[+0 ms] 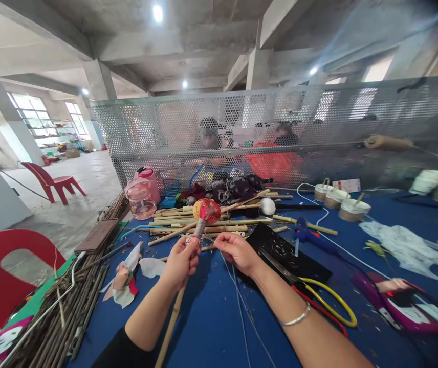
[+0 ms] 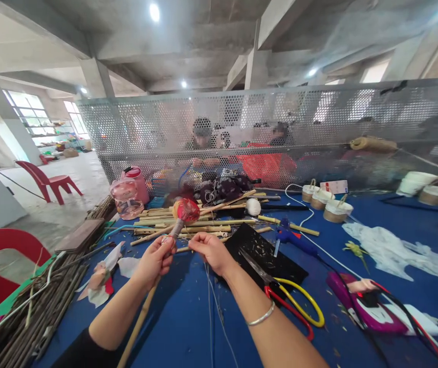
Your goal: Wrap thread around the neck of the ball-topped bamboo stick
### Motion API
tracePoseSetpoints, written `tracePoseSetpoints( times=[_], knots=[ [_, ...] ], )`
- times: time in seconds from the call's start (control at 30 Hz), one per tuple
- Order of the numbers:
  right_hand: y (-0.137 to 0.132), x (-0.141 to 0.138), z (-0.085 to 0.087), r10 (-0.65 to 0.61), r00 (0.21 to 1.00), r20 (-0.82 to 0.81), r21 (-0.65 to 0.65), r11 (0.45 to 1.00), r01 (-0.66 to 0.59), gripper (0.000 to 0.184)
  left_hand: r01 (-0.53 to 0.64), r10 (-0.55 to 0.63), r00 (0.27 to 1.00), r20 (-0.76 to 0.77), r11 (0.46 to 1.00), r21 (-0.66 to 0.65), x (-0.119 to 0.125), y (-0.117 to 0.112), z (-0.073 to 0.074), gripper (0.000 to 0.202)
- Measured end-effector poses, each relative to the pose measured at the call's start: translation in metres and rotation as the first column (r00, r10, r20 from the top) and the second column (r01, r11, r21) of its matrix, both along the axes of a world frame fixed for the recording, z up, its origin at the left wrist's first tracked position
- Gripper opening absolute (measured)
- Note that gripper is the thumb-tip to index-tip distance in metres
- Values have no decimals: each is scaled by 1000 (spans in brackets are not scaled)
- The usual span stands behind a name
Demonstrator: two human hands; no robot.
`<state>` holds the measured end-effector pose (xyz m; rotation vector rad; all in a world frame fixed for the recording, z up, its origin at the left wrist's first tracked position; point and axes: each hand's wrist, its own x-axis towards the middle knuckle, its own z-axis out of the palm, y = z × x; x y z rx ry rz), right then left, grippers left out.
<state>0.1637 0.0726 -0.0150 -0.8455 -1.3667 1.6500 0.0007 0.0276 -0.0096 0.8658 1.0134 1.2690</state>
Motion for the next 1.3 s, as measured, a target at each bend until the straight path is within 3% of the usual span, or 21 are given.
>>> tracePoseSetpoints(
  times=[0.2,0.33,0.4,0.5,0.6,0.67,0.73,0.8,0.9,1.0,1.07,1.13,1.23,1.3],
  knots=[
    [-5,-5,-4,-1,1000,-12,3,1000,1,43,89,-81,984,161,995,-44,-2,-2,7,47],
    [-6,-15,-10,53,999,-2,-44,998,-53,49,219,-146,917,370,962,-162,-10,-4,11,39],
    [-7,-17,-13,81,997,-4,-82,993,-82,51,251,-151,904,401,945,-209,-15,-4,13,35],
    [-7,-16,-19,137,990,47,-108,985,-131,50,186,-123,959,257,953,-239,-19,-4,13,35],
    [-5,-11,-26,133,988,77,-56,990,-129,34,94,-92,996,18,970,-225,-16,-7,9,37],
    [-4,-7,-30,54,998,34,-50,997,-52,50,53,-76,991,-107,977,-204,-11,-9,5,39],
    [-5,-6,-32,-15,999,-35,-123,992,10,59,30,-69,974,-217,984,-177,-5,-12,1,39],
    [-9,-11,-31,-8,993,-115,-196,980,-15,53,1,-37,934,-356,995,-101,2,-14,-2,35],
    [-16,-22,-26,33,975,-222,-159,985,-69,43,-29,98,796,-597,992,124,9,-15,-1,27],
    [-21,-28,-18,-59,974,-220,-140,990,29,27,-26,226,681,-697,958,286,12,-11,2,22],
    [-23,-26,-12,-113,981,-155,-194,978,82,15,-44,235,704,-670,956,289,12,-7,3,21],
    [-24,-22,-6,-106,990,-98,-210,974,84,7,-73,188,794,-578,973,217,10,-3,2,22],
    [-26,-20,-3,-115,991,-68,-122,987,106,22,-69,81,929,-361,997,47,6,-1,0,26],
    [-25,-23,-4,-156,986,-57,-68,986,152,27,-31,25,977,-211,999,-24,4,-2,1,29]
  ],
)
